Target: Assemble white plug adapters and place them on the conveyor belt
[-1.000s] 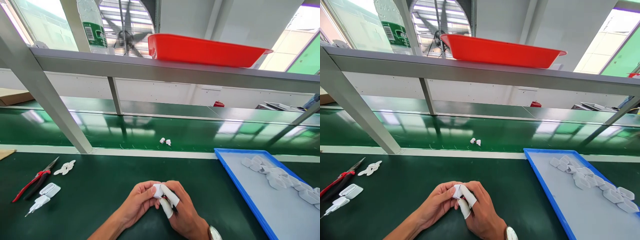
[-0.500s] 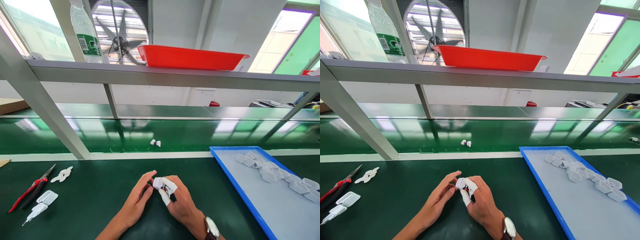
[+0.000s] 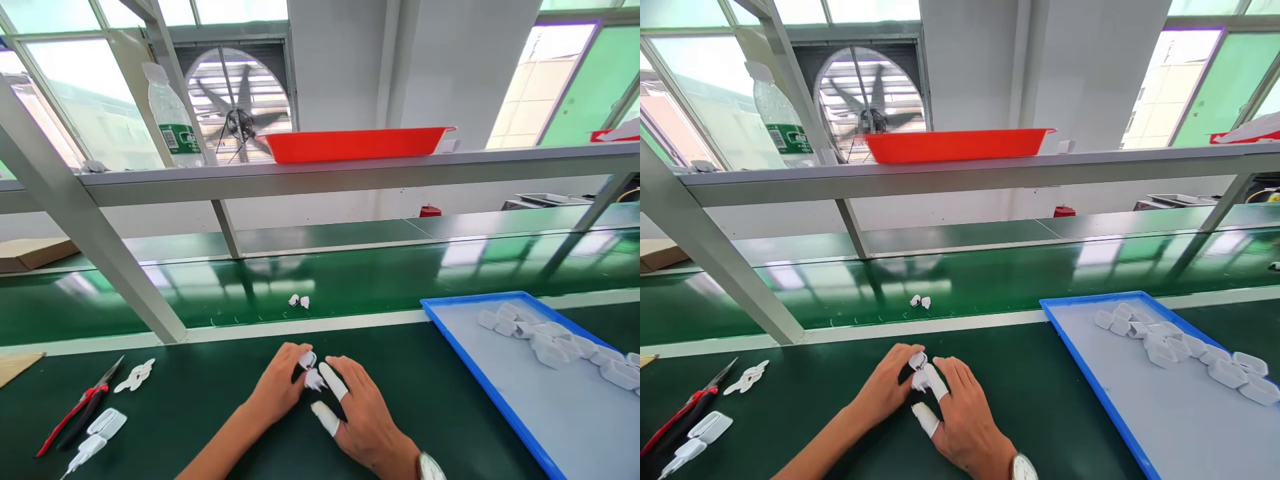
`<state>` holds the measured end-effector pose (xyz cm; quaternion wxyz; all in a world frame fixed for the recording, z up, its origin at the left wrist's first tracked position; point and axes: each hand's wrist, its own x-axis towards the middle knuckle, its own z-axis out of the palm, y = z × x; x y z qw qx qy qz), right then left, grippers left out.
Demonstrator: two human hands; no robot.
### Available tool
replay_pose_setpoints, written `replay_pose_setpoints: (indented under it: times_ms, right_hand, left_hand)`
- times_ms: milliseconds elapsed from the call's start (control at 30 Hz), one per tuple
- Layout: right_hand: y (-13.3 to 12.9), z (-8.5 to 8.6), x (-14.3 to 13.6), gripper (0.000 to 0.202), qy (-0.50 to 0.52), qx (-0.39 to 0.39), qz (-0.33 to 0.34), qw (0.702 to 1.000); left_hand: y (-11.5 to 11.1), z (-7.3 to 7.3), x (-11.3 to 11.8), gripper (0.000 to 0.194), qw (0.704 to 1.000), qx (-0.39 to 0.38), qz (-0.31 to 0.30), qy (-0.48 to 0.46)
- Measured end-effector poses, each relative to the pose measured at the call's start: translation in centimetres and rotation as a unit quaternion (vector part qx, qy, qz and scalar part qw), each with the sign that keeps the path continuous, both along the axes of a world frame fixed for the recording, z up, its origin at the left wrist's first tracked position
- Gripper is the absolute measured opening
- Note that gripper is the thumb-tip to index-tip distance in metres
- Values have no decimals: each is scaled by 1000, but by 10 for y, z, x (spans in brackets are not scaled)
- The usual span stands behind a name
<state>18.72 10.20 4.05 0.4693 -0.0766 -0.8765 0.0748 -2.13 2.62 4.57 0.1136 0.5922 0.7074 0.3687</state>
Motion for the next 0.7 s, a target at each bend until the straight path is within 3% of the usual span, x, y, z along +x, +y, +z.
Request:
replay_pose_setpoints:
  times_ms: [133, 200, 267, 400, 500, 567, 700]
  right_hand:
    - [3, -9, 2, 34, -2, 33, -27, 999]
    - [4, -17, 0, 21, -5, 44, -3, 999]
    - [5, -26, -4, 8, -5, 39, 28, 999]
    - [5, -40, -12, 4, -14, 26, 33, 999]
    - [4, -41, -17, 4, -50, 17, -7, 999]
    - [5, -34, -17, 10, -107, 40, -14, 993]
    - [11, 1, 2, 26, -202, 97, -33, 974]
  left_hand:
    - [47, 14, -84, 31, 986, -6, 164, 39]
    - [60, 18, -120, 26, 971, -27, 231, 56]
    - [62, 19, -141, 24, 957, -46, 276, 76]
    - [51, 15, -133, 49, 941, -24, 311, 132]
    - [53, 8, -111, 59, 957, 21, 231, 173]
    - [66, -1, -103, 59, 963, 41, 130, 234]
    - [106, -21, -112, 62, 954, -2, 124, 271]
